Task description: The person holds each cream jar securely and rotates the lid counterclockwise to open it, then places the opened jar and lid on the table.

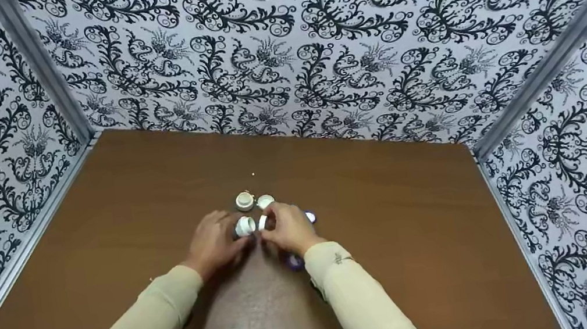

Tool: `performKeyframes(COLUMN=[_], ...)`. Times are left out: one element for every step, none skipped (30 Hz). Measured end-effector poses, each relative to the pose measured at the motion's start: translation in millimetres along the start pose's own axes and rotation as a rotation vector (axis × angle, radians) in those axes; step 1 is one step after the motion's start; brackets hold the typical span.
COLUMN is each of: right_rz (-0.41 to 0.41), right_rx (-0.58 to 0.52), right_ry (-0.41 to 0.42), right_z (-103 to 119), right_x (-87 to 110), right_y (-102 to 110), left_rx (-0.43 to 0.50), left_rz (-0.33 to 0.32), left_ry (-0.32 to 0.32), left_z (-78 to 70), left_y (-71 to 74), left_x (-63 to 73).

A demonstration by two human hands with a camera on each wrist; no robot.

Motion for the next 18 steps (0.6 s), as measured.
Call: performKeyframes(right_rz=[0.002,0.004,0.005,0.005,0.006,0.008,0.009,0.010,0.011,0.013,0.014,0.013,0.012,0.010,0.009,0.010,0.008,0.007], right_rx=[0.013,0.030,0.045,0.058,0.072,0.082,0.090,0.095,0.096,0.099,0.101,0.099,0.097,0.096,0.094,0.090,0.089,0.085], right_ry=[-0.003,-0.008,-0.008,-0.005,-0.002,0.004,0.011,0.020,0.031,0.038,0.045,0.053,0.055,0.059,0.060,0.057,0.058,0.058], right_z=[-1,-1,-2,-2,-2,-1,-1,0,0,1,1,2,2,3,3,3,4,4], right_x=[-0.5,-1.0,-1.5,-2.3,-3.1,-3.9,-4.6,-5.3,-6.1,-6.9,-7.8,-8.7,-9.1,-9.7,-10.4,-10.9,-11.7,-12.6], right_y=[-1,-1,-2,-3,-3,-4,-5,-6,-7,-8,-9,-10,-10,-11,-11,-11,-12,-12], left_rx=[0.003,0.004,0.006,0.007,0.008,0.009,0.011,0.012,0.013,0.012,0.010,0.009,0.010,0.011,0.011,0.012,0.015,0.018], left_rz=[0.000,0.002,0.003,0.004,0.005,0.007,0.011,0.012,0.012,0.013,0.012,0.009,0.004,-0.003,-0.006,-0.008,-0.010,-0.012], left_ry=[0.001,0.003,0.005,0.007,0.008,0.011,0.013,0.013,0.012,0.012,0.011,0.011,0.010,0.008,0.009,0.012,0.013,0.014], left_z=[0.2,0.6,0.8,1.4,1.8,2.4,2.9,3.2,3.5,4.1,4.7,5.2,5.6,6.1,6.7,7.3,7.8,8.5], left_y=[-0.1,-0.8,-1.1,-1.1,-1.1,-1.2,-1.5,-1.6,-1.5,-1.8,-1.8,-1.6,-1.3,-0.8,-0.5,-0.1,0.4,0.7], left_x=[0.0,-0.1,0.0,0.0,0.0,0.1,0.2,0.3,0.4,0.2,-0.1,-0.4,-0.4,-0.5,-0.6,-0.9,-1.0,-1.2])
Point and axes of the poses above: each hand's wrist, its own x-axis away from the middle knuckle, its own y-axis out of the back of the hand, z = x × y, the point moved 10 cm from there along -x, towards the middle knuckle, and after that the axes turned 7 degrees about y, right-handed, at the moved point
